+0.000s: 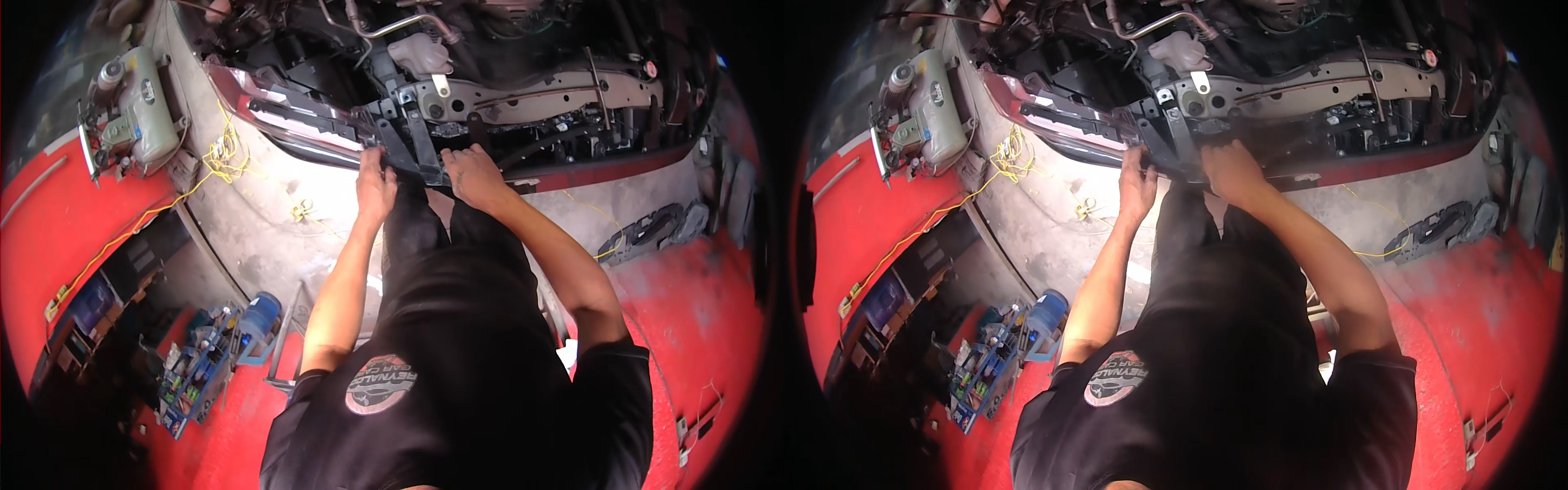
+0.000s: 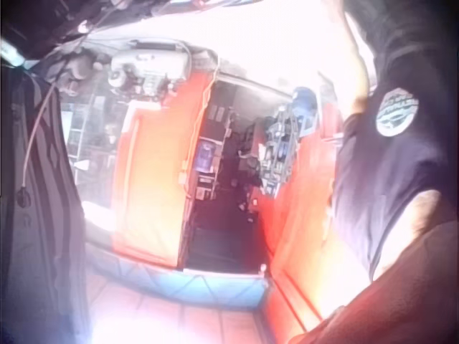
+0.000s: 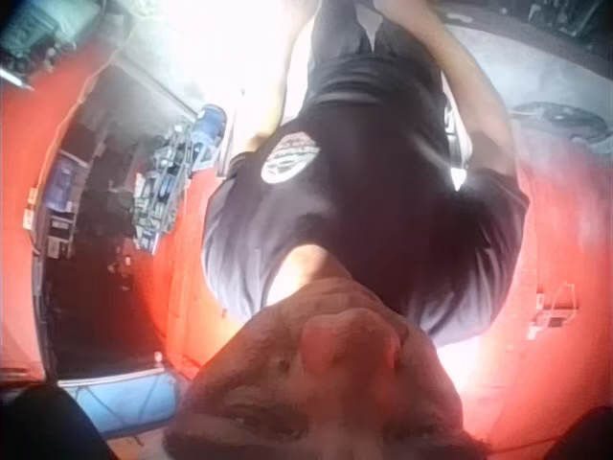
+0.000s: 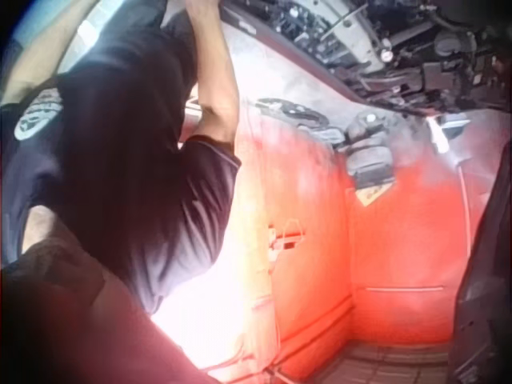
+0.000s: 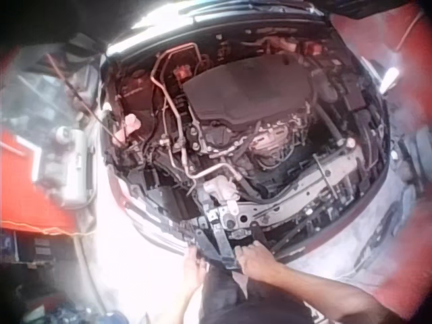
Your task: The person removes the headlight assembly from a car by unscrewing several fasteners using a screwdriver and wrench, then pulling the unit out from the front of the vehicle.
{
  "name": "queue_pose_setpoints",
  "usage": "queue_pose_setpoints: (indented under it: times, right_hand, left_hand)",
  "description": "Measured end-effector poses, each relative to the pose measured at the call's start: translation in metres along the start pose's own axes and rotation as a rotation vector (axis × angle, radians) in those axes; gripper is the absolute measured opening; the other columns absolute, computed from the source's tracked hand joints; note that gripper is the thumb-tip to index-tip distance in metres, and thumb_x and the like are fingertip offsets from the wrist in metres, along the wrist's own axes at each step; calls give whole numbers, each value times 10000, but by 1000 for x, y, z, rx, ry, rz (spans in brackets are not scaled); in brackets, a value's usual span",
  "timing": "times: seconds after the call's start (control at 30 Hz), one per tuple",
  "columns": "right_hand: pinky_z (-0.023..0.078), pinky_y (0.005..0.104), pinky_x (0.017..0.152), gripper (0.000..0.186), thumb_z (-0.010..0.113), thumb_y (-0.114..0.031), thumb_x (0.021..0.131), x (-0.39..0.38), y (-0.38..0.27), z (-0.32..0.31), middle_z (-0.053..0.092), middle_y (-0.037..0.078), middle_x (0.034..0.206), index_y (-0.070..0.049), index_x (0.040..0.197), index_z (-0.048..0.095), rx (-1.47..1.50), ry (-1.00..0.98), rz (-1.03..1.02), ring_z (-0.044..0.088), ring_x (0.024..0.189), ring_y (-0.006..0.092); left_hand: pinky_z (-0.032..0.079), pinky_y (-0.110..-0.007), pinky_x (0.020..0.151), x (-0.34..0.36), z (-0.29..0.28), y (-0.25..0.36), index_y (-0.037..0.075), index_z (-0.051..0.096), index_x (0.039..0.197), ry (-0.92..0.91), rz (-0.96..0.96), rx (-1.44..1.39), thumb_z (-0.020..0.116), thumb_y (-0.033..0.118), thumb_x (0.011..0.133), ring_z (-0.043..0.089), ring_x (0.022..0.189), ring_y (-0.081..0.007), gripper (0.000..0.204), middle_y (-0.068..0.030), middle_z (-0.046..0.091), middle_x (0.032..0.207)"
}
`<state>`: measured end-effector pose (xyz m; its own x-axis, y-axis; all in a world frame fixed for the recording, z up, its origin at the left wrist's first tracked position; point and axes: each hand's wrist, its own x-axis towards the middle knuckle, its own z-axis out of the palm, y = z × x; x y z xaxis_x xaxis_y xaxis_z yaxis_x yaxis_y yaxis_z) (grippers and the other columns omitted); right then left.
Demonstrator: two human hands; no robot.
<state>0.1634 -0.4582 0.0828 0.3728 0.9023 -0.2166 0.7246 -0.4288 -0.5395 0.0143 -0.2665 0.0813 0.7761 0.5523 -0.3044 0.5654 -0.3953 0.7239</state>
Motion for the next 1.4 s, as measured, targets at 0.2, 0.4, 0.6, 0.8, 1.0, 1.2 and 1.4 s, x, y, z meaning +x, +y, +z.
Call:
queue_pose_setpoints:
  times: [0.2, 0.4, 0.6, 0.8, 1.0, 1.2, 1.4]
  right_hand:
    - [525, 453, 903, 412, 588, -15, 860, 19, -14, -30, 714, 192, 1080, 21, 1266, 645, 215, 80, 60, 674, 1013, 368]
    - [447, 452, 1120, 643, 576, -52, 886, 40, -95, 6, 511, 290, 1469, 85, 1495, 420, 468, 103, 273, 516, 1338, 441]
    - [360, 516, 1178, 802, 607, -119, 881, 63, -121, 4, 381, 293, 1588, 107, 1575, 275, 500, 72, 563, 413, 1430, 448]
    - [488, 503, 1022, 634, 585, -104, 886, 68, -128, 6, 520, 209, 1449, 37, 1490, 457, 577, 136, 730, 581, 1238, 442]
    - [503, 494, 1000, 594, 553, -19, 866, 57, -143, 35, 531, 186, 1451, -32, 1459, 504, 582, 455, 808, 605, 1191, 438]
    - [549, 506, 880, 548, 580, 29, 839, 57, -150, 55, 594, 158, 1347, -70, 1377, 562, 549, 656, 760, 657, 1058, 431]
    - [556, 451, 845, 585, 527, 111, 830, 60, -135, 69, 621, 163, 1289, -59, 1388, 570, 687, 714, 687, 676, 945, 369]
  left_hand:
    - [514, -458, 935, -4, 4, 0, -15, 561, 1277, 47, 12, -78, 566, -22, 865, 627, 1082, -452, 412, -234, 584, 1219]
    - [507, -446, 959, 6, -3, -14, -54, 622, 1193, 16, 25, -137, 539, -73, 824, 627, 1088, -449, 379, -241, 622, 1160]
    - [511, -411, 959, 16, -18, -15, -78, 672, 1171, -74, 83, -129, 537, -94, 818, 656, 1079, -419, 379, -241, 661, 1143]
    - [510, -389, 966, 40, -42, -24, -89, 683, 1162, -337, 116, -142, 554, -73, 864, 667, 1079, -409, 324, -240, 682, 1164]
    - [537, -428, 911, 59, -68, 4, -64, 693, 1084, -388, 350, 54, 585, -33, 903, 673, 1016, -429, 213, -202, 689, 1117]
    - [504, -435, 1000, 127, -94, 25, 31, 703, 1163, -476, 984, 474, 687, 22, 781, 626, 1181, -310, 382, -106, 689, 1212]
    - [465, -418, 1149, 184, -73, 28, 62, 676, 1251, -917, 1295, 634, 707, 60, 821, 579, 1323, -298, 431, -94, 640, 1384]
